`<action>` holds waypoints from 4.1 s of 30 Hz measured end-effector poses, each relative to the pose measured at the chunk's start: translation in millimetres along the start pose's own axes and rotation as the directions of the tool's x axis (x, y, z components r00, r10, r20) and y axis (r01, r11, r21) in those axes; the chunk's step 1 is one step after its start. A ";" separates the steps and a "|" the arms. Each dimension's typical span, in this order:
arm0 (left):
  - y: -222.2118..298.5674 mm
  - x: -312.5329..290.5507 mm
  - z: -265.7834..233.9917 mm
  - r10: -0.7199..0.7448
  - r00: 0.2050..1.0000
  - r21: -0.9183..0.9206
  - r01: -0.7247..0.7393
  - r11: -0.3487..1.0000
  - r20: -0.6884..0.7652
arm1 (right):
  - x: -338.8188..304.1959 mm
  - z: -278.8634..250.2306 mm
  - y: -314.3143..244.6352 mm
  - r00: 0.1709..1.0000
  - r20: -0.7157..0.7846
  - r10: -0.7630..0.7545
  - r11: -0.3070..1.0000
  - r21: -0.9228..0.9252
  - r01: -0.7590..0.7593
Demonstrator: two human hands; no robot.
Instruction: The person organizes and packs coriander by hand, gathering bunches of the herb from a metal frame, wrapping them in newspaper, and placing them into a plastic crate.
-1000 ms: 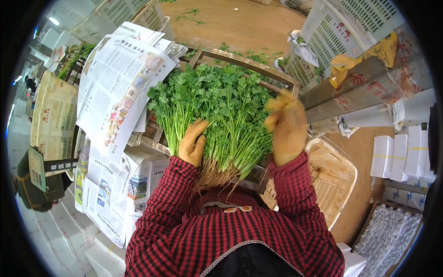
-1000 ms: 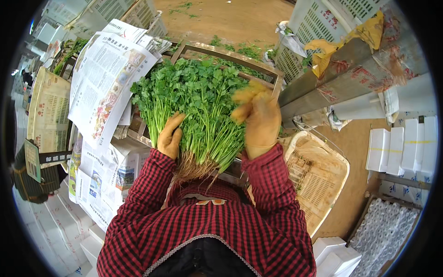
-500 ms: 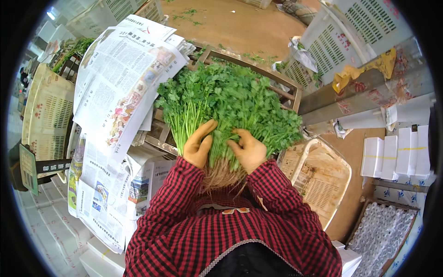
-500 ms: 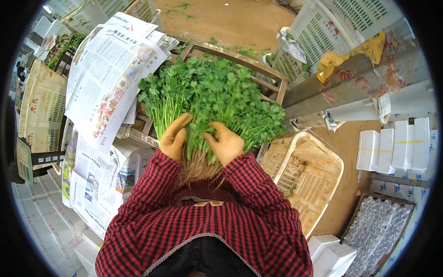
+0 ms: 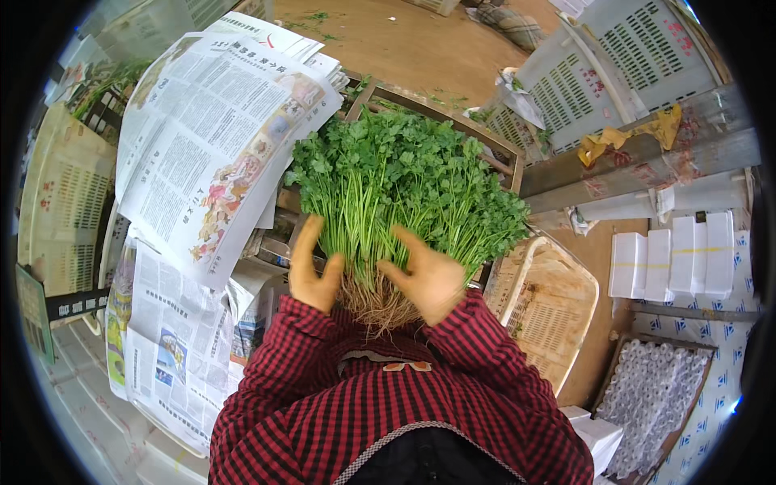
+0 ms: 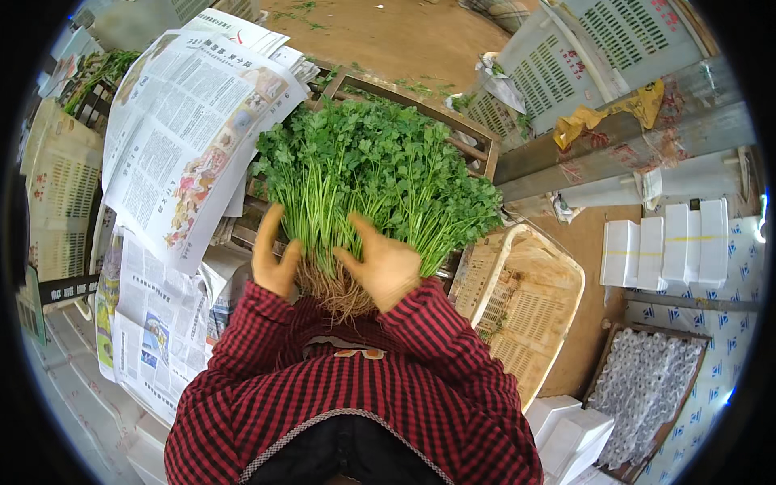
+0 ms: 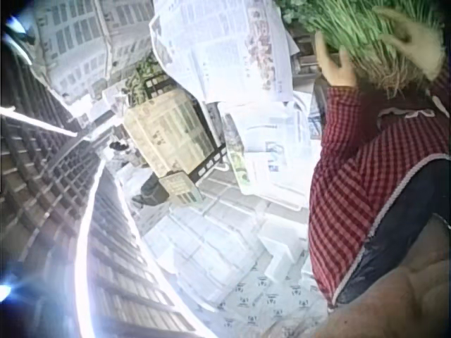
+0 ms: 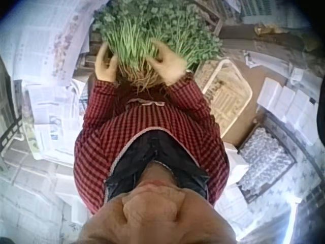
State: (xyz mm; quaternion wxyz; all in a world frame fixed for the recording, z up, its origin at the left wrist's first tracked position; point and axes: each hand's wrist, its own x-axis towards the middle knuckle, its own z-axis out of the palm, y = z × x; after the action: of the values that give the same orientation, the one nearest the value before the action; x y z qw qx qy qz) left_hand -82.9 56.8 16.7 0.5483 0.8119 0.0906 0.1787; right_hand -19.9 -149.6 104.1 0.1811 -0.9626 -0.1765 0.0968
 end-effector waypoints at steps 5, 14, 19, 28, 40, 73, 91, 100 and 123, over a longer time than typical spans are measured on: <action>43.9 32.2 17.5 0.365 0.906 0.025 -0.378 0.925 0.214 | -6.6 49.2 22.4 0.931 -0.251 -0.265 0.959 -0.168 0.227; 11.4 127.7 70.3 0.435 0.562 0.108 -0.690 0.716 0.703 | -41.2 39.7 5.9 0.977 -0.172 -0.122 0.986 0.092 0.139; -2.9 128.3 80.3 0.450 0.571 0.066 -0.665 0.744 0.687 | -97.8 16.8 29.1 0.834 0.499 -0.237 0.968 0.193 0.160; -1.5 128.7 81.3 0.453 0.588 0.056 -0.648 0.760 0.670 | -23.8 -77.2 46.6 0.934 -0.187 0.304 0.412 0.910 0.048; -8.8 128.4 75.4 0.498 0.628 -0.058 -0.585 0.809 0.598 | -33.9 36.3 11.8 0.988 -0.113 0.105 0.994 -0.022 -0.108; 3.7 4.2 42.9 0.501 0.590 -0.145 -0.546 0.825 0.633 | -34.3 37.4 21.9 0.827 0.280 0.487 0.537 0.651 -0.537; 6.6 4.4 47.3 0.620 0.579 -0.179 -0.638 0.749 0.530 | -36.9 34.7 15.7 0.900 -0.404 0.162 0.951 0.307 -0.034; 21.3 16.4 70.2 0.700 0.604 -0.308 -0.631 0.712 0.381 | -24.1 47.9 20.1 0.927 -0.295 0.231 0.890 0.449 -0.079; 1.4 16.7 68.3 0.602 0.530 -0.071 -0.713 0.698 0.597 | 177.1 -134.5 54.8 0.718 -0.681 0.144 0.890 0.407 0.207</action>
State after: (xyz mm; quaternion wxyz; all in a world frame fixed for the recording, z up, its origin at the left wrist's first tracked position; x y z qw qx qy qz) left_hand -41.0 3.4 -1.7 0.3629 0.8447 -0.3783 0.1080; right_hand 193.3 -173.3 184.6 0.4557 -0.8542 -0.0848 -0.2358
